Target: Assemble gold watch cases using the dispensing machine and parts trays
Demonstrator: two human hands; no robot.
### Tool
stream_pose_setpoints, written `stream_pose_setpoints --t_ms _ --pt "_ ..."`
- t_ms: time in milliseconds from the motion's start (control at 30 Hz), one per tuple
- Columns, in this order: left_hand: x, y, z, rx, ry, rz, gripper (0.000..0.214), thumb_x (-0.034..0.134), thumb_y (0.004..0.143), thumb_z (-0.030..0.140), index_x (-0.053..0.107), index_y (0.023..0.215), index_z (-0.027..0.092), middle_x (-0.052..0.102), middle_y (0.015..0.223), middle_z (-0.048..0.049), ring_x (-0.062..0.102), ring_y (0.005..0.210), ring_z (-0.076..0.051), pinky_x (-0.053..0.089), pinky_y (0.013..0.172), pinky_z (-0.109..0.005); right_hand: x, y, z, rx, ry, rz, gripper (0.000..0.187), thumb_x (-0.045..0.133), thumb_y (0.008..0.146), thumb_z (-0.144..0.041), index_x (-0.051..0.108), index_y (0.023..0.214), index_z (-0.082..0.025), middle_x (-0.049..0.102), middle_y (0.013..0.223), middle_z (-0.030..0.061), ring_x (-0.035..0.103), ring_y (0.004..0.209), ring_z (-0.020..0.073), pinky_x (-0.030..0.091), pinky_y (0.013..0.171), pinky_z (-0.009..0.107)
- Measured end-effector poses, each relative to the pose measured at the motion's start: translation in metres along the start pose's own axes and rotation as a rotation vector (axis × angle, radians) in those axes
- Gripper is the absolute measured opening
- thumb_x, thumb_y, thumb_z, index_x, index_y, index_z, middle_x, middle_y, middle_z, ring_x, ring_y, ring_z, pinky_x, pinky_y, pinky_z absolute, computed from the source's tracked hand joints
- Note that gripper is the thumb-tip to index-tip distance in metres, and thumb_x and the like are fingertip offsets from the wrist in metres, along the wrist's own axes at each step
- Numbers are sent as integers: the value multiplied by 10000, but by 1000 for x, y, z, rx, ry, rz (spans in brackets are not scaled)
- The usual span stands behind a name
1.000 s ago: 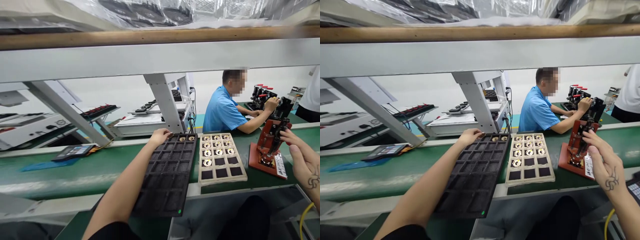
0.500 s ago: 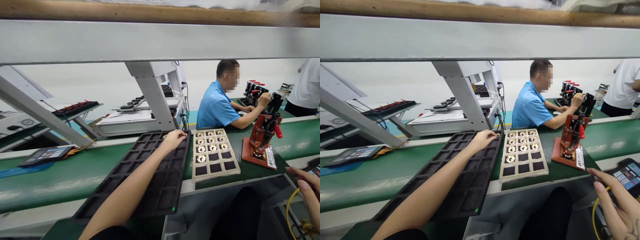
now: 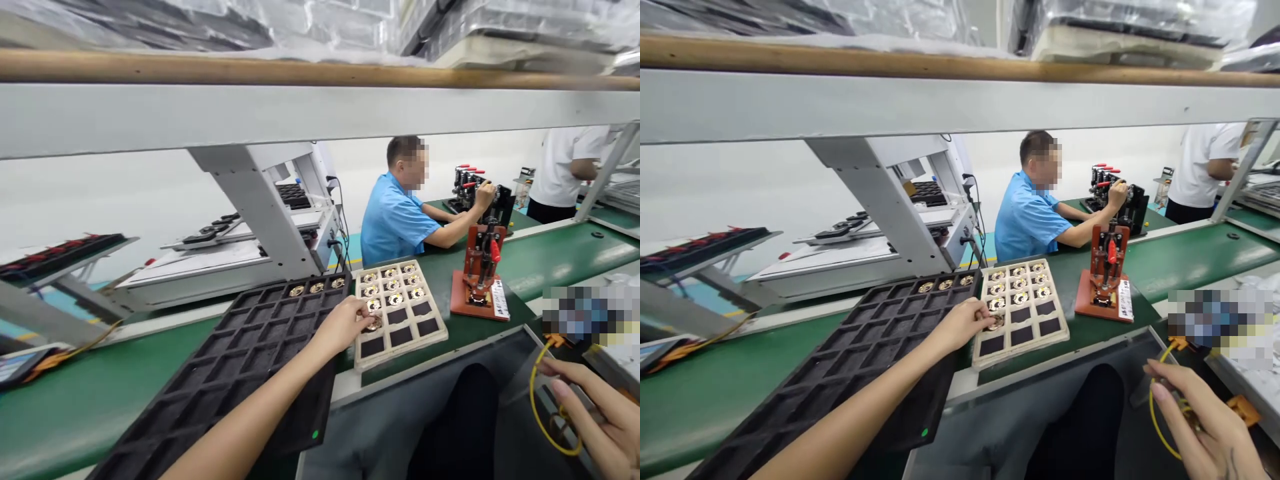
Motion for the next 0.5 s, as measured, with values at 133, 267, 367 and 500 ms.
stream_pose_setpoints --t_ms 133,267,367,500 --pt "-29 -6 68 213 -140 58 154 652 964 315 639 845 218 711 929 -38 703 854 -219 551 793 -322 4 -2 2 131 101 -91 375 675 998 -582 814 1203 -301 859 1123 70 835 1042 309 687 922 327" --pt "-43 -22 183 616 -474 133 121 638 1004 239 657 1123 237 736 937 -9 724 808 -178 592 748 -281 10 10 -19 181 216 -119 411 550 1071 -580 784 1086 -242 772 835 52 770 783 236 640 728 307" --pt "-35 -47 268 1010 -512 204 123 600 1043 154 674 1110 226 749 1002 -50 751 913 -178 615 822 -274 8 20 -38 159 384 -102 350 643 1039 -509 718 1246 -236 740 966 49 721 827 211 615 759 317" --pt "-11 -81 336 1464 -432 332 165 534 1095 144 673 1169 192 776 1104 -120 776 1014 -212 650 889 -307 -17 19 -46 109 504 -61 674 864 890 -370 587 1497 -271 704 1114 44 678 885 199 602 791 328"
Point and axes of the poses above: each hand's wrist, its own y-axis towards the middle knuckle, its own x-axis out of the palm, z = x × y, the point moved 8 cm from there along y, towards the middle knuckle
